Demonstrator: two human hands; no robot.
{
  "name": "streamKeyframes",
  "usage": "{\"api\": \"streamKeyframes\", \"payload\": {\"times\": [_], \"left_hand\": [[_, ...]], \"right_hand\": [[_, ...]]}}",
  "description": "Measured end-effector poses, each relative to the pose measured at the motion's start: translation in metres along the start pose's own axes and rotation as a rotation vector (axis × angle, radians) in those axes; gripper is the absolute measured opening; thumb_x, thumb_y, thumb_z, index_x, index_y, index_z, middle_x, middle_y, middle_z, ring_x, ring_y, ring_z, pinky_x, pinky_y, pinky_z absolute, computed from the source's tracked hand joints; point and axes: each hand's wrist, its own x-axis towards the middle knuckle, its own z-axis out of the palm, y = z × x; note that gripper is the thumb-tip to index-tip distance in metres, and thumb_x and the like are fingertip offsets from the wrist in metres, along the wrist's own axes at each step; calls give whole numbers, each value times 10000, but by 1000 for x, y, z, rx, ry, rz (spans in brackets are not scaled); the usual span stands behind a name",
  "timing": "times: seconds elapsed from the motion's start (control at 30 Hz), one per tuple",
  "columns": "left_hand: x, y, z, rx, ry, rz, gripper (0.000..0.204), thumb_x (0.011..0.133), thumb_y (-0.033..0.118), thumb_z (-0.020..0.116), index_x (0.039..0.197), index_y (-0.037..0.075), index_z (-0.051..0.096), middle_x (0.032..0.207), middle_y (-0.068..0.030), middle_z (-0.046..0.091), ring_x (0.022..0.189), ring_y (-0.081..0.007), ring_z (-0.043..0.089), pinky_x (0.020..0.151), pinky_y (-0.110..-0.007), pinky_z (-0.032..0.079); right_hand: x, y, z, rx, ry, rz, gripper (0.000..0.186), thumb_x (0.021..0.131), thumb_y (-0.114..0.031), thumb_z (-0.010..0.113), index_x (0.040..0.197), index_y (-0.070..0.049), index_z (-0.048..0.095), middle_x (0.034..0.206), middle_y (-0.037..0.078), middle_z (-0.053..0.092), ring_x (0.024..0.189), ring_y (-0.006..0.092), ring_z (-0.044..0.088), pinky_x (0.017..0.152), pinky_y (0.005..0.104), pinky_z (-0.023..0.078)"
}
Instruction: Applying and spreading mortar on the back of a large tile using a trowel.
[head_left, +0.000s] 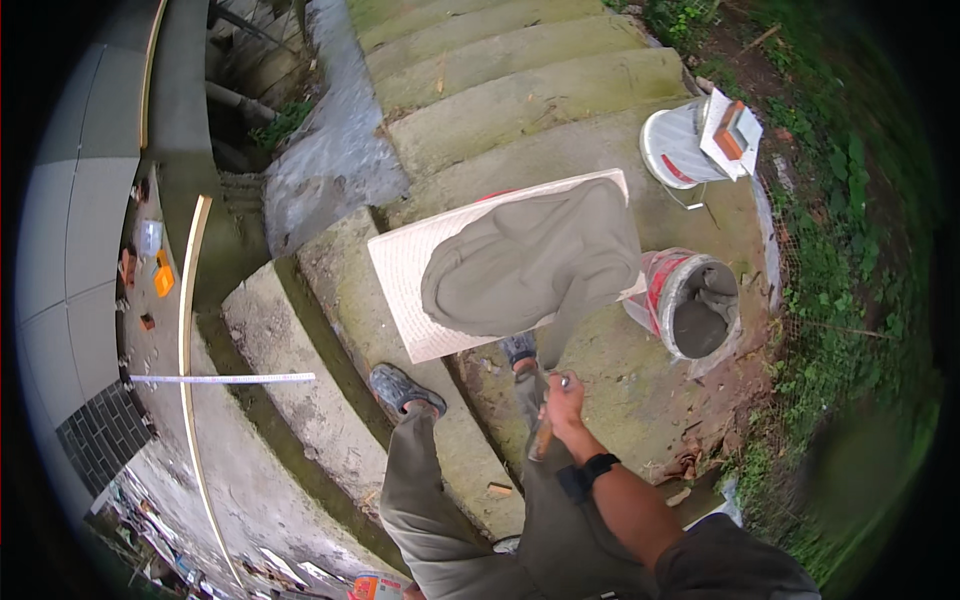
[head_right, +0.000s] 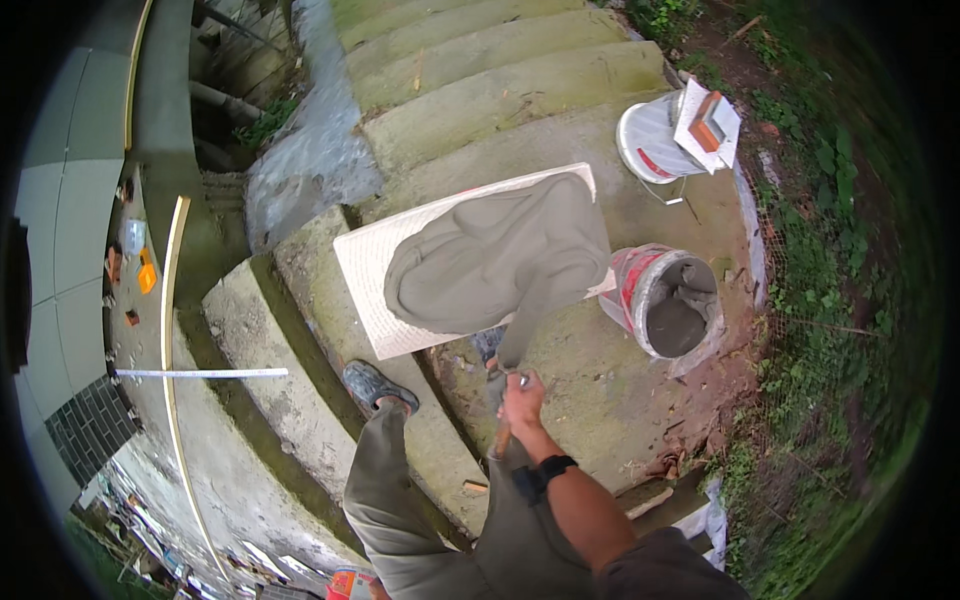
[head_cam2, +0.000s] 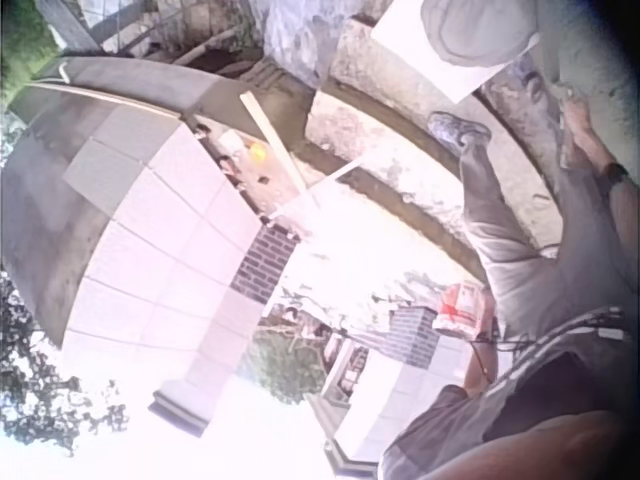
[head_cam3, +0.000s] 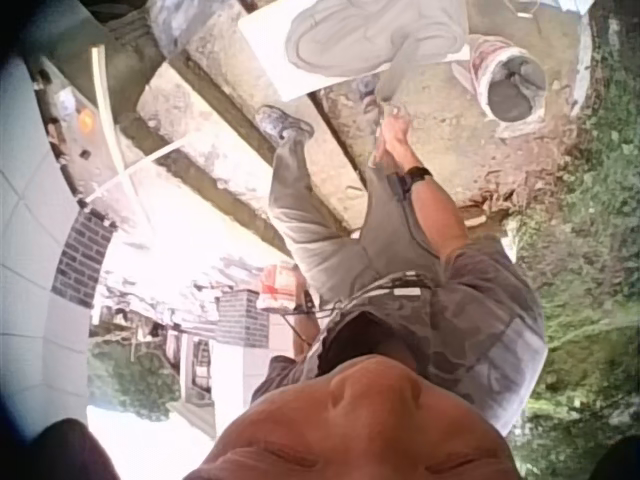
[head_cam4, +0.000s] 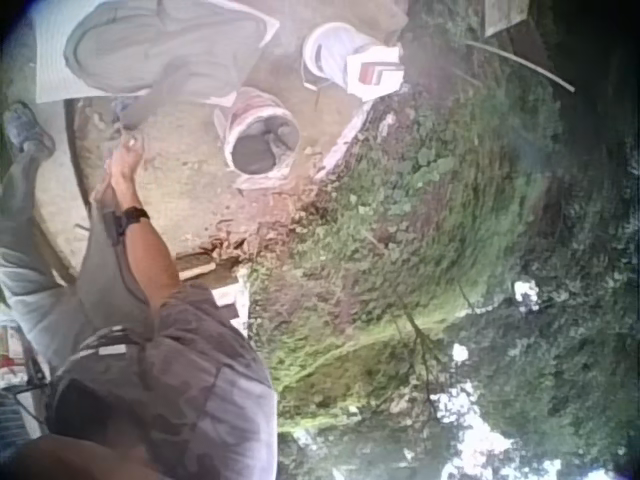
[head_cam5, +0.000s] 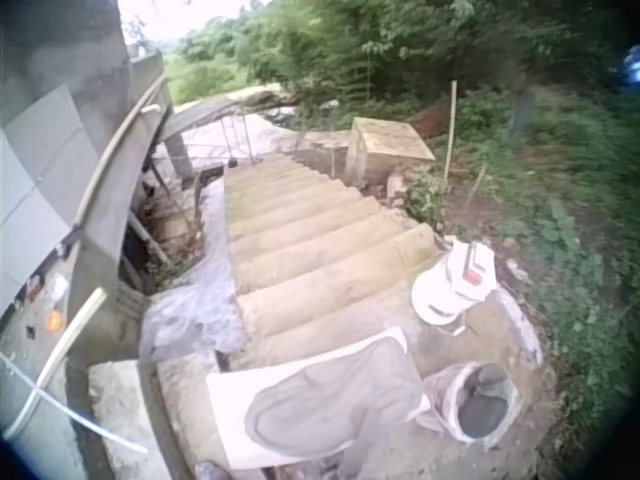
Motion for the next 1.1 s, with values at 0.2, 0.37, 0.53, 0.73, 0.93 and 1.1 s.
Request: {"api": "streamKeyframes", "payload": {"times": [0.2, 0.37, 0.53, 0.73, 0.93, 1.1], "left_hand": [[-22, -23, -6, -27, 33, -65, 267, 938, 267, 609, 1022, 23, 675, 813, -106, 696, 664, -238, 701, 526, -409, 553], [-21, -37, 3, -63, 31, -77, 266, 936, 264, 611, 1018, 19, 675, 810, -107, 696, 663, -237, 701, 528, -408, 555], [-23, -39, -3, -92, 83, -87, 266, 934, 261, 612, 1014, 15, 675, 807, -108, 696, 661, -236, 701, 530, -408, 556], [-6, -38, 29, -129, 17, -70, 266, 932, 257, 613, 1009, 10, 675, 804, -110, 695, 660, -236, 701, 533, -407, 558], [-14, -52, 30, -145, 60, -89, 266, 930, 253, 615, 1004, 5, 675, 800, -111, 695, 658, -235, 701, 535, -406, 559], [-21, -66, 33, -156, 78, -102, 266, 929, 250, 616, 1000, 1, 675, 797, -112, 695, 657, -234, 701, 538, -405, 561]], "right_hand": [[-36, 28, 75, 157, -7, 104, 153, 977, -208, 544, 1038, -70, 520, 633, 63, 485, 392, 191, 457, 347, 376, 415], [-31, 28, 128, 3, -284, 53, 222, 965, -255, 572, 1083, -69, 545, 668, 109, 571, 459, 275, 556, 423, 444, 476], [-44, -50, 106, -1242, -124, -564, 341, 888, -270, 572, 1045, 32, 556, 867, 322, 665, 812, 488, 666, 757, 552, 536], [42, -97, 58, -969, 13, -911, 235, 913, -220, 589, 967, 7, 566, 742, 246, 660, 634, 404, 672, 607, 492, 555], [5, -84, 134, -471, -378, -197, 201, 958, -198, 577, 929, -2, 539, 595, 51, 482, 381, 165, 481, 350, 366, 417], [-2, -76, 173, -656, -416, -272, 216, 947, -201, 574, 952, 13, 549, 626, 107, 552, 430, 230, 546, 404, 397, 453]]}}
